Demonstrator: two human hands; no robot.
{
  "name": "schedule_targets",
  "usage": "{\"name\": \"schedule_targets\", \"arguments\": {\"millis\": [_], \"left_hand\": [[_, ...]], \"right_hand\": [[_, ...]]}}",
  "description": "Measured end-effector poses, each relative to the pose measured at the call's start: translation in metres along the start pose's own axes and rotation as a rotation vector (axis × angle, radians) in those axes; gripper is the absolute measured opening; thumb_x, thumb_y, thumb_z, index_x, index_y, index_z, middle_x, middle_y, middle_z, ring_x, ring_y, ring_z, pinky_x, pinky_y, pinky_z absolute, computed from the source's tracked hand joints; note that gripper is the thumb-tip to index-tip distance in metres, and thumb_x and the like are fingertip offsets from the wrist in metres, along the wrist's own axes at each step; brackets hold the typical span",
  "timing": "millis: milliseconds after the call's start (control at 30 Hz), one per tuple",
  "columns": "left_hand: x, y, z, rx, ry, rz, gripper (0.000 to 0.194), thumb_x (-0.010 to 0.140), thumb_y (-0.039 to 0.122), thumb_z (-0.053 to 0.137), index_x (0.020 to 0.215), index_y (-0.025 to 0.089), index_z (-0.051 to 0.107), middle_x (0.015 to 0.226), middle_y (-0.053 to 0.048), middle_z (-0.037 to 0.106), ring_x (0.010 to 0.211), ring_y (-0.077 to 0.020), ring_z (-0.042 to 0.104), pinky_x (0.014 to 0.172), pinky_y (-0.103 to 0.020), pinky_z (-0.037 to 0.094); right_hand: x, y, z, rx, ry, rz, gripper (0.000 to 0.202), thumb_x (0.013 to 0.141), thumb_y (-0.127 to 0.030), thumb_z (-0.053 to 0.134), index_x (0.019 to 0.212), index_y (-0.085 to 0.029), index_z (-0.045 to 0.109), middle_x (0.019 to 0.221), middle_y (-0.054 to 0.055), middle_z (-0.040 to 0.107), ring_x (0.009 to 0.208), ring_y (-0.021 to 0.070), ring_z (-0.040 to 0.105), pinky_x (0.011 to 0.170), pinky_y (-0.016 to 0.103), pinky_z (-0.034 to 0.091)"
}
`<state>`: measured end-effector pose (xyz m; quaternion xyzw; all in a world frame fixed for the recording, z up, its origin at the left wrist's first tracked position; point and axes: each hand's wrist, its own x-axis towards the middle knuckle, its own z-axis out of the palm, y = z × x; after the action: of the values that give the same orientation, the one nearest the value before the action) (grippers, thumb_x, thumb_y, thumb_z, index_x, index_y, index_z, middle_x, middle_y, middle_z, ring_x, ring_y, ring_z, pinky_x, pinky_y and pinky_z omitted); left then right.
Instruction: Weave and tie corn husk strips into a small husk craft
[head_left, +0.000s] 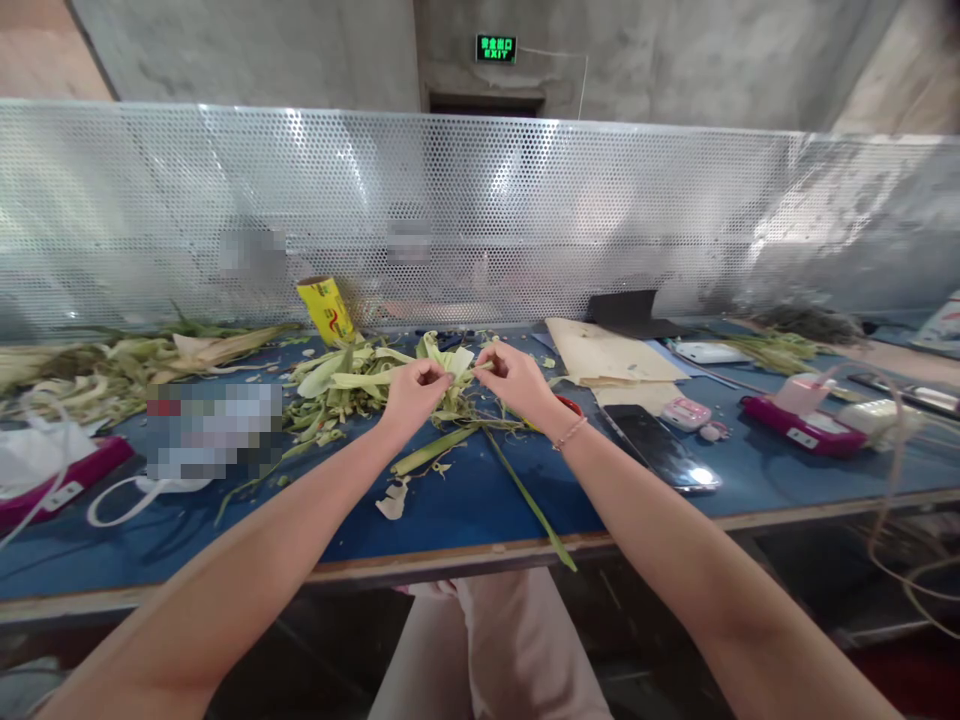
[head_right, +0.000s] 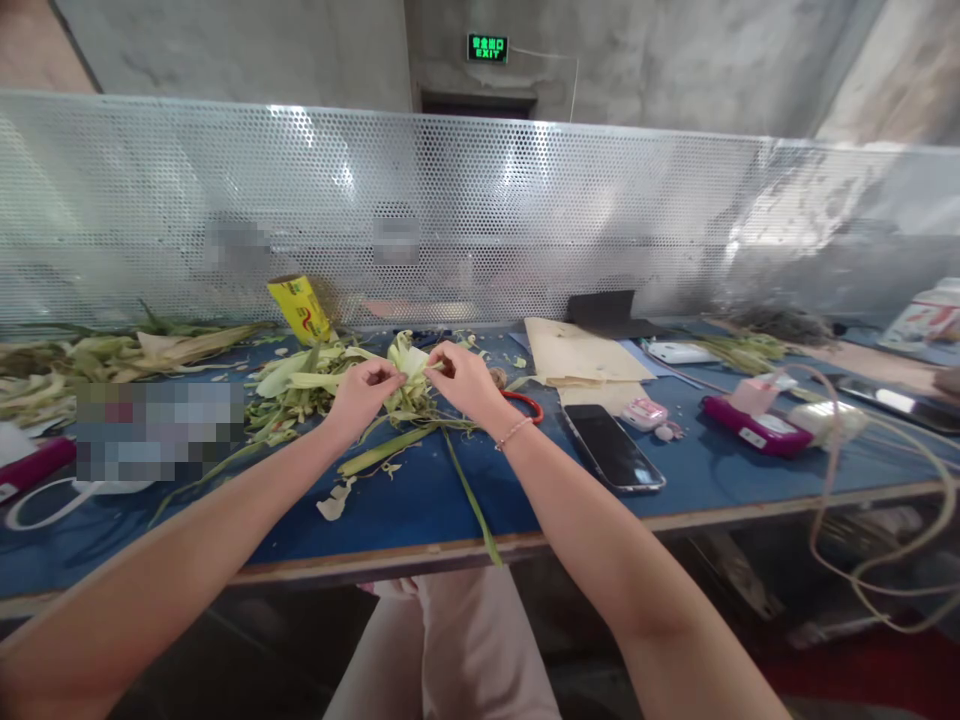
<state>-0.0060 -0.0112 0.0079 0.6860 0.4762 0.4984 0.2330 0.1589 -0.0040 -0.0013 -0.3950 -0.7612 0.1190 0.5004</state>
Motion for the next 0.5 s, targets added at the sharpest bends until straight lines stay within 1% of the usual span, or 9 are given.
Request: {"name": "schedule_targets", "arguments": {"millis": [67, 133, 233, 300, 333, 400, 500], "left_hand": [[0.000, 0.000, 0.000, 0.027, 0.015, -0.010, 0.012, 0.062, 0.023, 0.054, 0.055, 0.016, 0.048, 0.048, 0.004, 0.041, 0.046, -0.0074, 0.036, 0.047, -0.023, 0.028], [0.000, -0.001, 0.000, 0.074, 0.009, 0.023, 0.012, 0.062, 0.023, 0.053, 0.055, 0.016, 0.047, 0.050, 0.004, 0.041, 0.047, -0.0076, 0.037, 0.048, -0.023, 0.029], [-0.001, -0.003, 0.002, 0.173, -0.030, 0.170, 0.010, 0.062, 0.020, 0.053, 0.055, 0.016, 0.047, 0.053, 0.003, 0.042, 0.050, -0.0081, 0.038, 0.050, -0.023, 0.030], [-0.002, -0.003, 0.004, 0.228, -0.058, 0.260, 0.011, 0.061, 0.019, 0.053, 0.054, 0.016, 0.047, 0.053, 0.003, 0.042, 0.052, -0.0082, 0.038, 0.051, -0.023, 0.031], [-0.002, -0.002, 0.006, 0.241, -0.069, 0.281, 0.012, 0.061, 0.019, 0.053, 0.053, 0.016, 0.046, 0.053, 0.003, 0.041, 0.052, -0.0082, 0.038, 0.051, -0.023, 0.031], [-0.003, -0.002, 0.008, 0.221, -0.088, 0.284, 0.013, 0.062, 0.020, 0.054, 0.052, 0.016, 0.045, 0.053, 0.003, 0.041, 0.051, -0.0081, 0.038, 0.051, -0.023, 0.031], [-0.003, -0.006, 0.010, 0.097, -0.142, 0.231, 0.012, 0.064, 0.023, 0.054, 0.057, 0.016, 0.048, 0.055, 0.003, 0.043, 0.052, -0.0087, 0.040, 0.051, -0.023, 0.033]], "right_hand": [[-0.002, -0.004, 0.000, -0.014, -0.001, -0.102, 0.006, 0.072, -0.022, 0.052, 0.076, -0.018, 0.054, 0.070, 0.000, 0.056, 0.059, 0.0098, 0.049, 0.057, 0.023, 0.040], [-0.003, -0.007, 0.000, -0.043, -0.033, -0.214, 0.007, 0.075, -0.021, 0.050, 0.079, -0.018, 0.056, 0.078, 0.003, 0.058, 0.066, 0.0109, 0.051, 0.062, 0.024, 0.042], [-0.004, -0.011, 0.000, -0.110, -0.054, -0.325, 0.012, 0.078, -0.020, 0.048, 0.085, -0.019, 0.058, 0.082, 0.005, 0.060, 0.076, 0.0142, 0.053, 0.073, 0.029, 0.041], [-0.003, -0.012, 0.001, -0.140, -0.056, -0.355, 0.013, 0.079, -0.021, 0.048, 0.087, -0.020, 0.058, 0.082, 0.005, 0.061, 0.082, 0.0163, 0.052, 0.078, 0.032, 0.040], [-0.003, -0.011, 0.002, -0.144, -0.060, -0.357, 0.014, 0.079, -0.021, 0.048, 0.088, -0.021, 0.059, 0.083, 0.004, 0.062, 0.083, 0.0169, 0.052, 0.080, 0.033, 0.039], [-0.001, -0.009, 0.003, -0.140, -0.059, -0.341, 0.013, 0.079, -0.022, 0.050, 0.088, -0.021, 0.059, 0.083, 0.004, 0.062, 0.085, 0.0173, 0.052, 0.081, 0.034, 0.039], [0.001, -0.004, 0.004, -0.127, -0.017, -0.294, 0.009, 0.077, -0.023, 0.053, 0.083, -0.021, 0.060, 0.080, 0.003, 0.062, 0.085, 0.0171, 0.052, 0.081, 0.034, 0.038]]}}
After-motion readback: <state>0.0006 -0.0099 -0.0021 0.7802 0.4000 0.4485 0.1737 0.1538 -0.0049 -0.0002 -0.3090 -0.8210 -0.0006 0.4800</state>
